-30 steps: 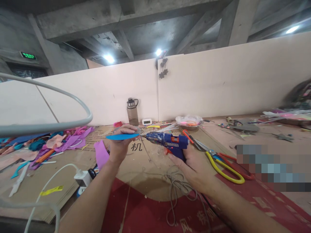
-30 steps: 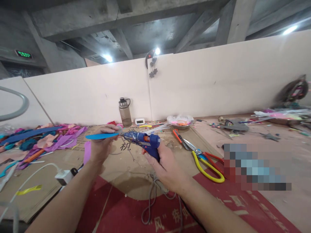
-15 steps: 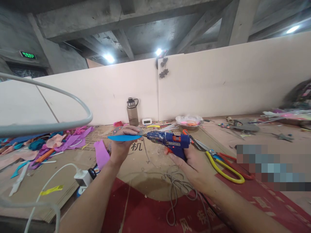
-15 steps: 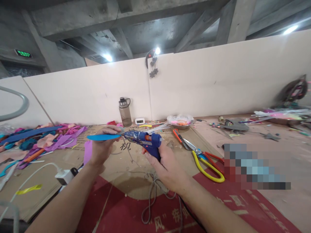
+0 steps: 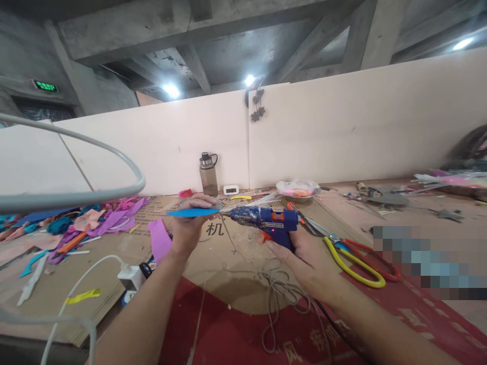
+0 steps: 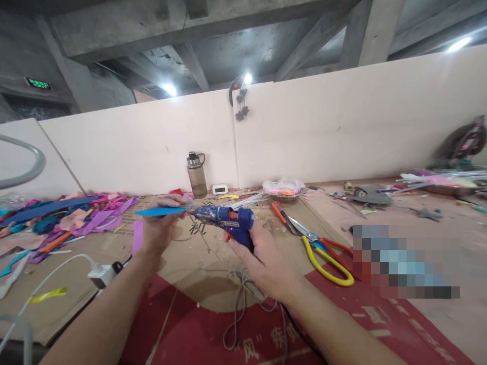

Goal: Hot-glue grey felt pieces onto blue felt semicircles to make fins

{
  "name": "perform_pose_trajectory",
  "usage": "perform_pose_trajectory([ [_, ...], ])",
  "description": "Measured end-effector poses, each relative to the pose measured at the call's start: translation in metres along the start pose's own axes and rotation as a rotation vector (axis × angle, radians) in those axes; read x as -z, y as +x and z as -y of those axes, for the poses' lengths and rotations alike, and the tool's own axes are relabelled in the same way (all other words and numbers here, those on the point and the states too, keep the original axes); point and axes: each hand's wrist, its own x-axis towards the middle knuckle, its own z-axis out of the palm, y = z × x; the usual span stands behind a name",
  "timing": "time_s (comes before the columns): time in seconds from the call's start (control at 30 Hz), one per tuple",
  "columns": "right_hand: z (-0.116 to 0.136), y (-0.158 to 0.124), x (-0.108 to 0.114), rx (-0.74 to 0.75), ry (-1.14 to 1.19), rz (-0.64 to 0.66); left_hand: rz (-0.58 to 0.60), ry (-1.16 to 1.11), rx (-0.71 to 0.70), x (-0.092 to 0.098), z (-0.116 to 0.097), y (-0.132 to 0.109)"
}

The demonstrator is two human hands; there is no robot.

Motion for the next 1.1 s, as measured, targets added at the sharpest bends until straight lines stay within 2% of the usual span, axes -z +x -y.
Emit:
perform_pose_trajectory([
  [0.13, -0.007, 0.0, -0.004, -0.082, 0.149, -0.01, 0.023, -0.024, 0.006, 0.0, 0.0, 0.0],
  [0.3, -0.026, 0.007, -0.013, -0.236, 0.594, -0.039, -0.012, -0.024, 0.115, -0.001, 0.008, -0.002],
  [0.4, -0.03, 0.013, -0.014, -0.258, 0.803, -0.082, -0.012, -0.001, 0.199, -0.003, 0.013, -0.004],
  [0.47, -0.029, 0.015, -0.013, -0.263, 0.877, -0.07, 0.016, -0.023, 0.196, -0.005, 0.015, -0.006],
  [0.57, -0.026, 0.013, -0.012, -0.269, 0.892, -0.029, 0.052, -0.035, 0.114, -0.006, 0.013, -0.007],
  [0.73, -0.026, 0.009, -0.013, -0.274, 0.826, 0.033, 0.106, 0.076, -0.008, -0.001, 0.01, -0.008],
  [1.1, -0.032, 0.007, -0.013, -0.278, 0.765, 0.075, 0.145, 0.1, -0.046, 0.0, 0.004, -0.006],
])
